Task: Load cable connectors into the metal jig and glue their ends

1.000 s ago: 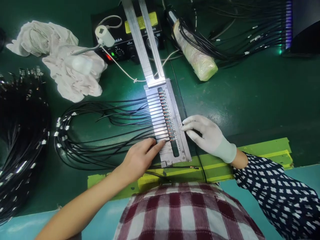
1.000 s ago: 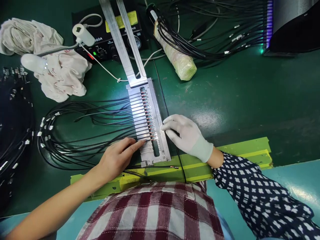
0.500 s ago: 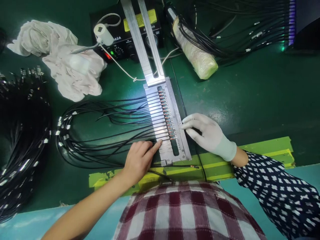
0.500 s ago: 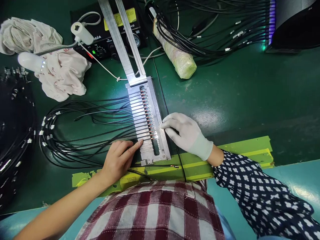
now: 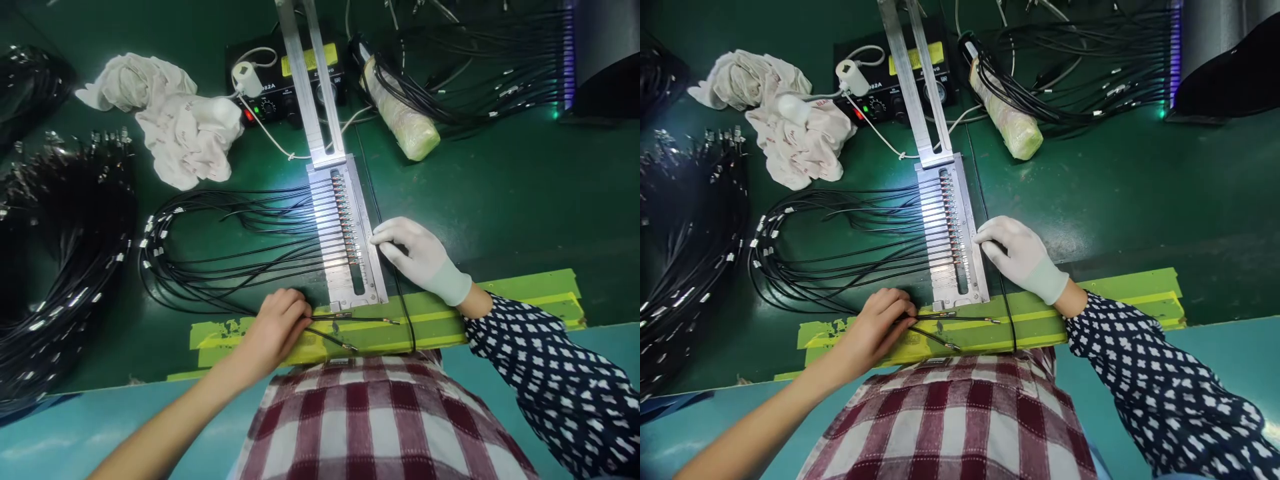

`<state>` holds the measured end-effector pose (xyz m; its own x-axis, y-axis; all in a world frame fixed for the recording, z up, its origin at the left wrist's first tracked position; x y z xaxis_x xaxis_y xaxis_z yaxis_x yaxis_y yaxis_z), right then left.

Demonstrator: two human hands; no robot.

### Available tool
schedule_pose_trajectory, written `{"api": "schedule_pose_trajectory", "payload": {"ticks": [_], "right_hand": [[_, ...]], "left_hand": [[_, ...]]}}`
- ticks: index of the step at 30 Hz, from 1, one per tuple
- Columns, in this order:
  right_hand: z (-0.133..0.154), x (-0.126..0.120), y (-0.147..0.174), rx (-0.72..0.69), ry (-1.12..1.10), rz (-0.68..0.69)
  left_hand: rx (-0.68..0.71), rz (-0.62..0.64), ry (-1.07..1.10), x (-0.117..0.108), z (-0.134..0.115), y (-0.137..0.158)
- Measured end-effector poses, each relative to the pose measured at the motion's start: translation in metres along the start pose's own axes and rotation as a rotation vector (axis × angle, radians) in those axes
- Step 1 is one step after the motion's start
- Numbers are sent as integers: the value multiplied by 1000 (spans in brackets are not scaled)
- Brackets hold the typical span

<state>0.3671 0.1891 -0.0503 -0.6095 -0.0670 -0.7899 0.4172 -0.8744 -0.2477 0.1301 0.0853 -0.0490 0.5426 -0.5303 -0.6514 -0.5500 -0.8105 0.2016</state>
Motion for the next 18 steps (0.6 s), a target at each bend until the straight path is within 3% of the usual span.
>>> {"api": "schedule_pose_trajectory", "payload": {"ticks": [3,6,13,18], "right_hand": [[1,-1,0,8,0,1],[2,-1,0,1,0,3],[1,1,1,-3,8,7],[1,0,0,-2,4,8]], "left_hand": [[-20,-23,122,-3,-2,3],[7,-159,233,-16,-2,3],[121,-354,218,-29,0,-16],[264,-319,146,-23,-11,-36]]}}
Point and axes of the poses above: each hand's wrist, its own y-axis away from the middle knuckle, its own x-axis out of the palm, z = x × y, the point moved 7 cm from there along -y, towards the middle knuckle, and after that the axes turned 15 degrees about y, right-handed, at the moved point
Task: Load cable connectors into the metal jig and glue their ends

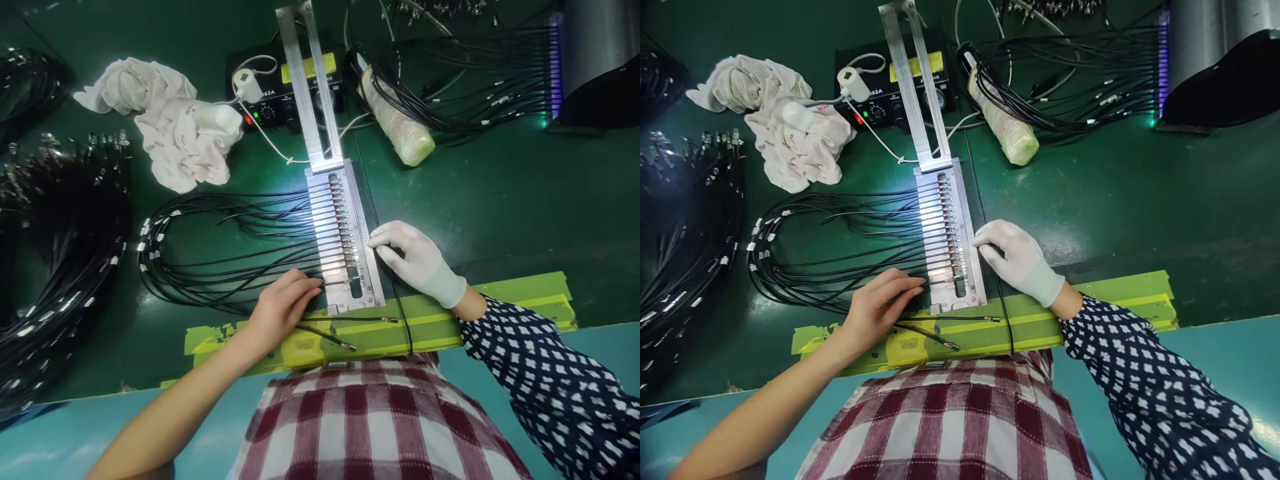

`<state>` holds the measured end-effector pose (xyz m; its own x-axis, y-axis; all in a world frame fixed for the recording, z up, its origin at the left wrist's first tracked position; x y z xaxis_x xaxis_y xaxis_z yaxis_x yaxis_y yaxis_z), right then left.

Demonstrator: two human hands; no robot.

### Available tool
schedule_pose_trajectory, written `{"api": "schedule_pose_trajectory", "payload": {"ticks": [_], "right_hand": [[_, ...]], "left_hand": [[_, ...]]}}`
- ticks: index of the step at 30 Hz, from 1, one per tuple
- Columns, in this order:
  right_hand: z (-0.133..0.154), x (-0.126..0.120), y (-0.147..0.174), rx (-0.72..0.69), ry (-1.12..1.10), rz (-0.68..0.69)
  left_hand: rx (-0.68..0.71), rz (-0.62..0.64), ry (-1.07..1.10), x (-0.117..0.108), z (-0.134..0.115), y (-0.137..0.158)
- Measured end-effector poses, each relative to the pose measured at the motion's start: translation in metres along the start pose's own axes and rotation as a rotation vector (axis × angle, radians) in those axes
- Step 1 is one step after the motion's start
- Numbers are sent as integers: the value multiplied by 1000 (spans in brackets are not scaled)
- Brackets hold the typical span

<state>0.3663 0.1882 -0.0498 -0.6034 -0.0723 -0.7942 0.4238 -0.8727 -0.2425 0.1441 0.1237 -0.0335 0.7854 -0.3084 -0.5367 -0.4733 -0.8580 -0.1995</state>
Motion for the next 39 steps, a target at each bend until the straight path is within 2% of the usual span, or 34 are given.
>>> {"api": "schedule_pose_trajectory", "payload": {"ticks": [9,18,22,26,29,33,35,37,39], "right_hand": [[-3,2,-1,17,-15,19],[-3,1,-2,39,-21,44],[-4,1,-2,45,-21,43],[-4,2,-2,39,-18,40],[-4,2,-1,34,-2,30],[-2,1,0,-2,-12,15],[-1,1,1,-18,-15,10],[-1,0,1,-19,-11,-7],[-1,-1,2,-18,-4,-26]], "left_hand": [[28,185,-42,7,8,-12],[63,229,-125,13,10,-16],[105,162,-201,18,6,-5],[111,19,-497,16,1,7],[121,57,-554,17,-3,8],[154,84,-444,17,-19,11],[231,93,-399,26,-31,18],[297,158,-407,43,-38,25],[296,241,-435,60,-38,28]]}}
Point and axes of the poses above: each hand's wrist, its own y-axis away from the middle knuckle, its own x-axis out of the palm, z = x × y, the point moved 7 cm from there along -y, towards the middle knuckle, and after that the axes turned 15 degrees about y, right-handed, at the moved point
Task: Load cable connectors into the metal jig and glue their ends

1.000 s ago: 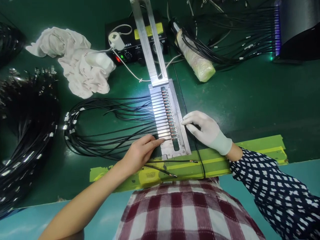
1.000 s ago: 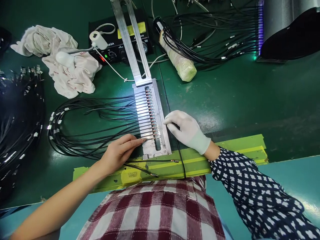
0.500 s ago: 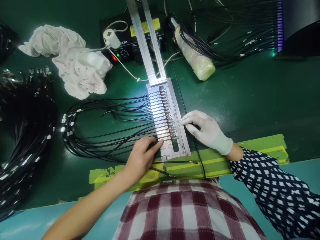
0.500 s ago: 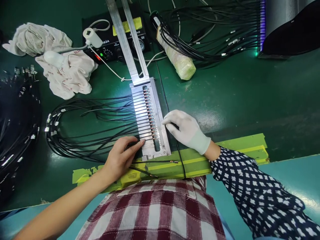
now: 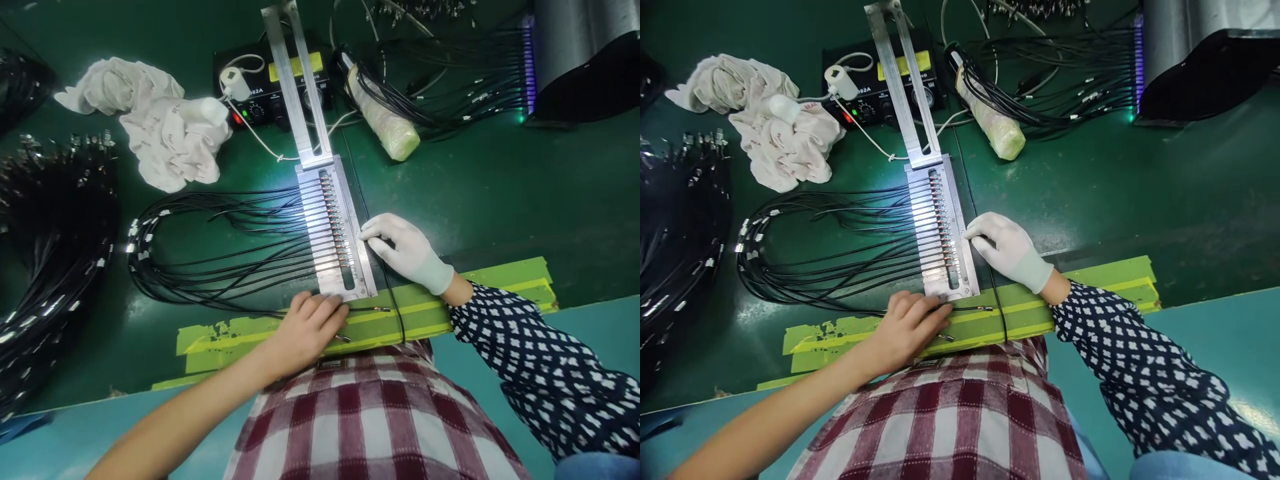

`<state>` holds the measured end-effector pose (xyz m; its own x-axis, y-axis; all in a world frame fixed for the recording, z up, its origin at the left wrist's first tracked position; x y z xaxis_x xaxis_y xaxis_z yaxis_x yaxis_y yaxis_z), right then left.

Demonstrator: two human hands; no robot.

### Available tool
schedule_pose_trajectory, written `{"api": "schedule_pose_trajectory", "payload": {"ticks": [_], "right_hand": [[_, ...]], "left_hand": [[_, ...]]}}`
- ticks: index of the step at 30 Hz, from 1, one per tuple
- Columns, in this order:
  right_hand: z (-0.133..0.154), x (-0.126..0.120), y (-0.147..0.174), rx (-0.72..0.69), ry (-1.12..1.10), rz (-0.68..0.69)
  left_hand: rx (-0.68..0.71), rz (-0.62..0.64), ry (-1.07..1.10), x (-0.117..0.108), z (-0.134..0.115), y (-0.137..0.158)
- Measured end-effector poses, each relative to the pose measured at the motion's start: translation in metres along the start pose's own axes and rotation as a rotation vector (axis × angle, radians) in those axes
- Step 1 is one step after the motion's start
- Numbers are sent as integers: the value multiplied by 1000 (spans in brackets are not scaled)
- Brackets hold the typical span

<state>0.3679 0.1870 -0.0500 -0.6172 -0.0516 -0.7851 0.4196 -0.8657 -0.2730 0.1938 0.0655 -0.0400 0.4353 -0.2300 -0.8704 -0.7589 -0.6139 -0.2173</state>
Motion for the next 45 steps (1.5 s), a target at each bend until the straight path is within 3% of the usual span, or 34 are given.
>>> {"api": "schedule_pose_trajectory", "payload": {"ticks": [3,9,15,23,33,40,45], "right_hand": [[1,0,0,-9,3,-12],[0,0,0,-12,4,-7],[0,1,0,0,-2,3],[0,0,0,-1,4,14],[0,0,-2,18,-16,34],[-2,2,-2,26,-22,45],[-3,2,-2,39,-17,51]], "left_hand": [[-18,56,67,10,-4,-7],[-112,-174,449,-11,7,0],[-161,-284,290,-26,35,16],[-59,-92,148,-34,52,8],[-86,-55,188,-29,61,9],[2,20,27,-24,57,1],[41,69,32,-29,55,-8]]}}
Point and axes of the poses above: each hand's wrist, its own y-axis away from the middle knuckle, its own x-axis out of the palm, z = x × y, the point moved 7 cm from there along -y, towards the middle knuckle, and after that the axes turned 15 degrees about y, right-handed, at the moved point
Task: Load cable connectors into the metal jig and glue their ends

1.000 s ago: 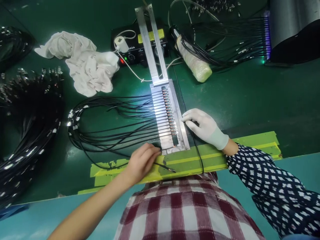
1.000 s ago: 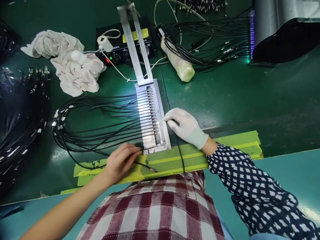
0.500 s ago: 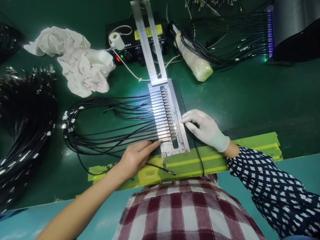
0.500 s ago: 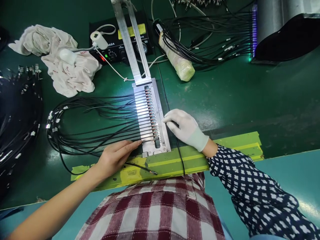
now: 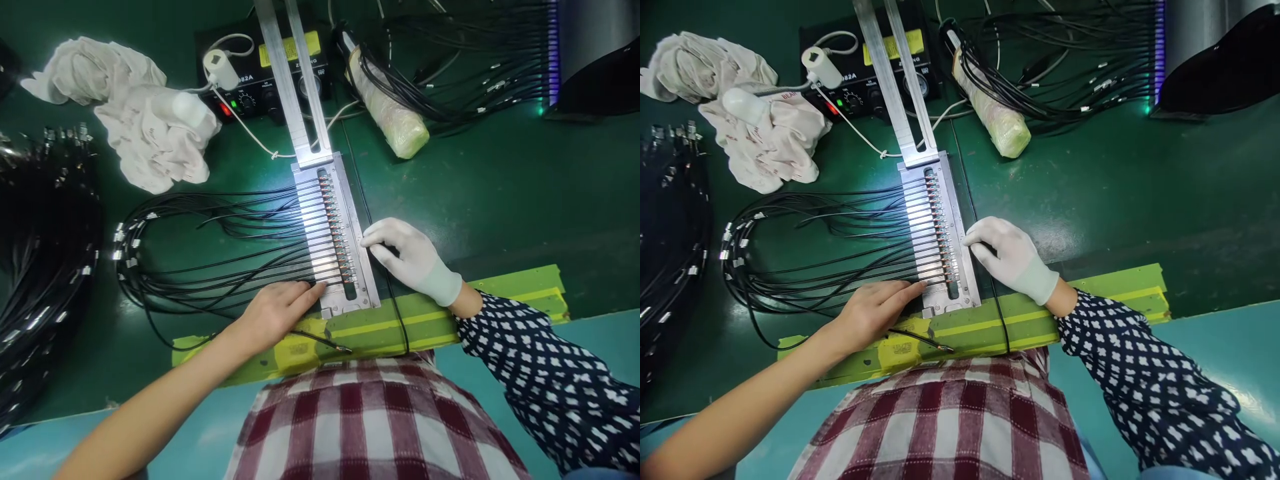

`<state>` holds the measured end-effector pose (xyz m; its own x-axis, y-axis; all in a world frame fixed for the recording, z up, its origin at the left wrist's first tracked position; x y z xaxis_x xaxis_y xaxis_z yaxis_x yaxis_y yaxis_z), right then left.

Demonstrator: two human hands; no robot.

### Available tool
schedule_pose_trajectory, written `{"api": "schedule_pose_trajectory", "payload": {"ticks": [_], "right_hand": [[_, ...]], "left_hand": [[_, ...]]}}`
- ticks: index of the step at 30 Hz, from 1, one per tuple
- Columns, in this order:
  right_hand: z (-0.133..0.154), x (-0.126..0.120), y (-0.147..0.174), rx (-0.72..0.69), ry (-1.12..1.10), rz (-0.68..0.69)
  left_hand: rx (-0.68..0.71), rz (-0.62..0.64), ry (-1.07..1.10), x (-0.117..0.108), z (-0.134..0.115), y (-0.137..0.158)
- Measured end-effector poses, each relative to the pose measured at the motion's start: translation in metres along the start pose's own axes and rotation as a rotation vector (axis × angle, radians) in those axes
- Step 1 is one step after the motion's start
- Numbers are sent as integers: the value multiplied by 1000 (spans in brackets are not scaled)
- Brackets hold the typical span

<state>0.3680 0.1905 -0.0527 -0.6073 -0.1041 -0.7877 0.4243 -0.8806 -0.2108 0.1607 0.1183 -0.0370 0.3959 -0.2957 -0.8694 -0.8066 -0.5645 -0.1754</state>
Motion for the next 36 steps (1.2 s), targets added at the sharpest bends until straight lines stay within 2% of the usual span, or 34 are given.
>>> {"api": "schedule_pose_trajectory", "payload": {"ticks": [7,11,14,19,22,24,26,28,32,36], "right_hand": [[0,1,-1,13,-4,5],[0,1,-1,22,3,10],[1,0,-1,18,7,3],[3,-1,-1,3,33,-25],[5,0,1,-15,46,-31],[5,0,2,-23,54,-33],[5,0,2,-22,61,-34],[4,1,2,-15,64,-32],[5,1,1,-14,66,-25],[5,1,2,-15,70,-37]], "left_hand": [[36,-4,-55,2,-3,1],[-53,-110,-149,5,-3,13],[-110,-125,-171,10,0,19],[-173,-77,-93,9,-5,23],[-98,-69,-5,4,-25,27],[-54,-12,91,7,-37,31],[-69,41,191,11,-41,33],[-91,-8,262,10,-39,31],[-60,-207,259,4,-30,18],[-62,-267,173,8,-19,3]]}}
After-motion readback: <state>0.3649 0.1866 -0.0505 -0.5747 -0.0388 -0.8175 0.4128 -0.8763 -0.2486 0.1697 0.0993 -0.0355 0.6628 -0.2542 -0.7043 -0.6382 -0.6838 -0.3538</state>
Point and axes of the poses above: each hand's wrist, its own y-axis away from the middle knuckle, its own x-axis out of the palm, z = x × y, the point moved 7 cm from there along -y, towards the middle knuckle, and after that the axes turned 15 degrees about y, right-handed, at the moved point
